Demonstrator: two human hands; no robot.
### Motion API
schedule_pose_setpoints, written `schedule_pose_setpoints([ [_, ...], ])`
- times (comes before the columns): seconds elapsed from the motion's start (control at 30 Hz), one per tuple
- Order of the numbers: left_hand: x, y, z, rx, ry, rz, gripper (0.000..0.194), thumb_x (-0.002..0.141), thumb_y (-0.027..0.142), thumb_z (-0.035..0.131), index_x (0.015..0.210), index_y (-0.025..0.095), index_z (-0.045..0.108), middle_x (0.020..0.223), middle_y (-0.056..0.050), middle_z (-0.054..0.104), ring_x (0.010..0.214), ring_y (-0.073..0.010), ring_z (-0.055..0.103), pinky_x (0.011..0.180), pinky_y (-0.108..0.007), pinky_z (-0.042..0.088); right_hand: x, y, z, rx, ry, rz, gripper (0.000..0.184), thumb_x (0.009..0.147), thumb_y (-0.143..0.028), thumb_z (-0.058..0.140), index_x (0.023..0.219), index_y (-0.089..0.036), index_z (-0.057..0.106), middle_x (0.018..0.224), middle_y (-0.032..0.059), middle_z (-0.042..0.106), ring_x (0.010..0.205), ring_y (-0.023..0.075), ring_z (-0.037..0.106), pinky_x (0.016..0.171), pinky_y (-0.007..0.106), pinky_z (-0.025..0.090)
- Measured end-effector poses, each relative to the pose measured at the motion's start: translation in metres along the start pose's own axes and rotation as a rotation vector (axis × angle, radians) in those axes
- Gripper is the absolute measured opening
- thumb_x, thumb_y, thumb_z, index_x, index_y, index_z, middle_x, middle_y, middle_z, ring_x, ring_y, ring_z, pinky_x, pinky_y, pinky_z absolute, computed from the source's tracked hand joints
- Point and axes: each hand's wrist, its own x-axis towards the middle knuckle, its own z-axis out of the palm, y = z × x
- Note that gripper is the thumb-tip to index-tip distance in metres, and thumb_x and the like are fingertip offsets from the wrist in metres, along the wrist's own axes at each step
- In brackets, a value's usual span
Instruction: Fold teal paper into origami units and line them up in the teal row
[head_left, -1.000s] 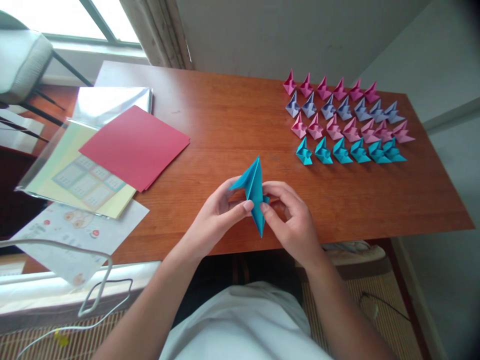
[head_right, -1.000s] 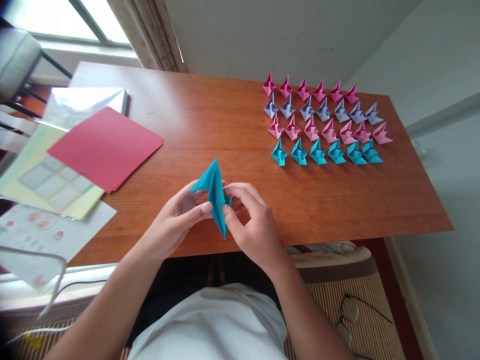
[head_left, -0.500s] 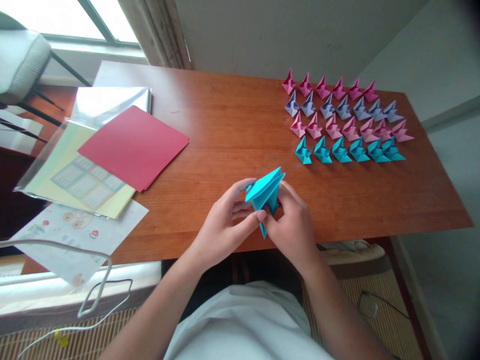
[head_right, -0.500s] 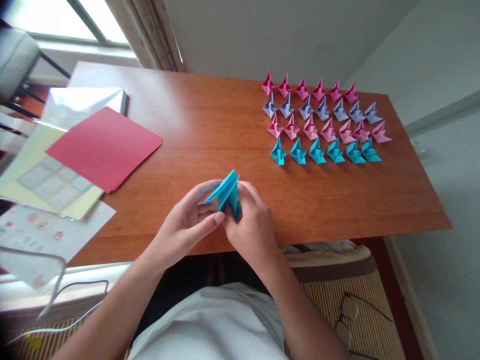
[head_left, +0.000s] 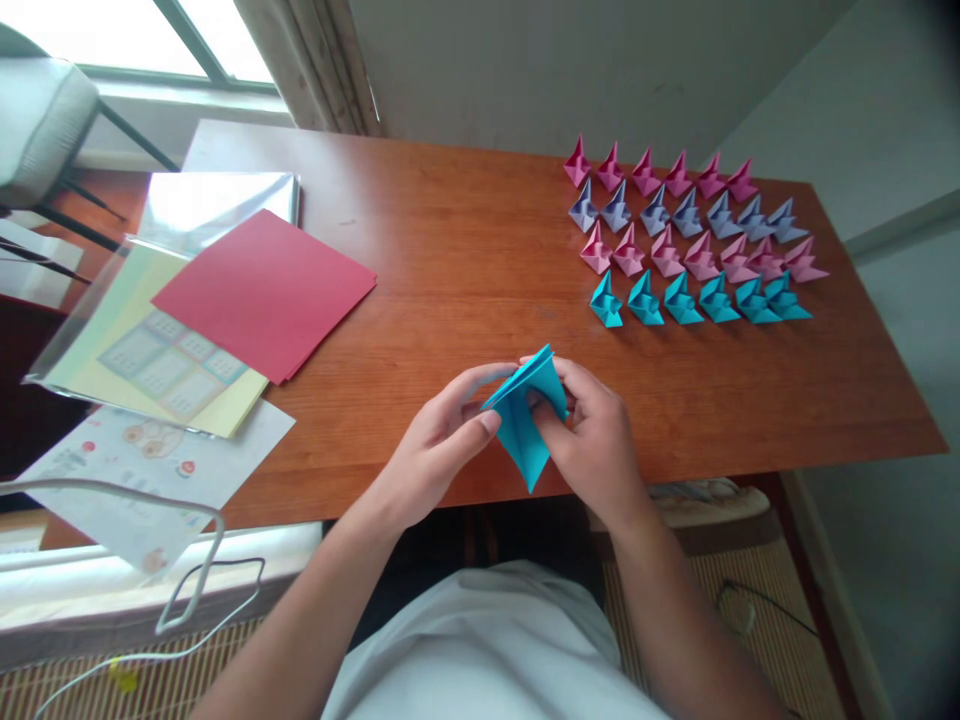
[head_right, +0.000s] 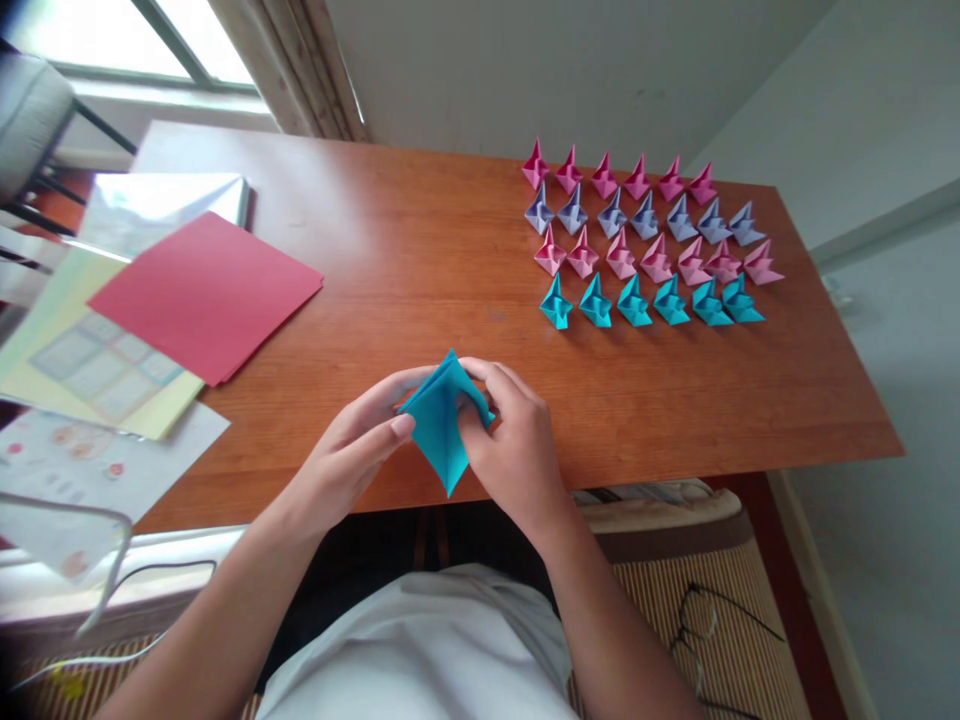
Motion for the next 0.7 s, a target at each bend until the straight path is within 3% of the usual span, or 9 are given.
schedule_pose_setpoints([
  [0.37, -0.0002, -0.0060, -0.0047, -0.189, 0.050, -0.061, 0.034, 0.099, 0.036, 0.059, 0.130, 0.025, 0.069, 0.123, -0.005, 0.072, 0.116, -0.0251, 0.065, 0.097, -0.033, 0.053, 0.0009, -0.0032, -0.0030, 0.046, -0.040, -0.003, 0.022, 0.093, -0.015, 0.060, 0.109, -0.023, 0.072, 0.112, 0.0037, 0.074, 0.100, 0.0200, 0.068, 0.084, 0.033, 0.054],
  [0.7, -0.0002, -0.0048, -0.0017, -0.251, 0.095, -0.007, 0.029, 0.095, 0.030, 0.059, 0.118, 0.024, 0.077, 0.119, -0.005, 0.075, 0.108, -0.0227, 0.067, 0.092, -0.029, 0.054, 0.0000, -0.0002, -0.0026, 0.110, -0.047, -0.051, 0.032, 0.089, -0.007, 0.058, 0.109, -0.028, 0.072, 0.112, -0.0010, 0.075, 0.105, 0.0182, 0.068, 0.091, 0.031, 0.053],
])
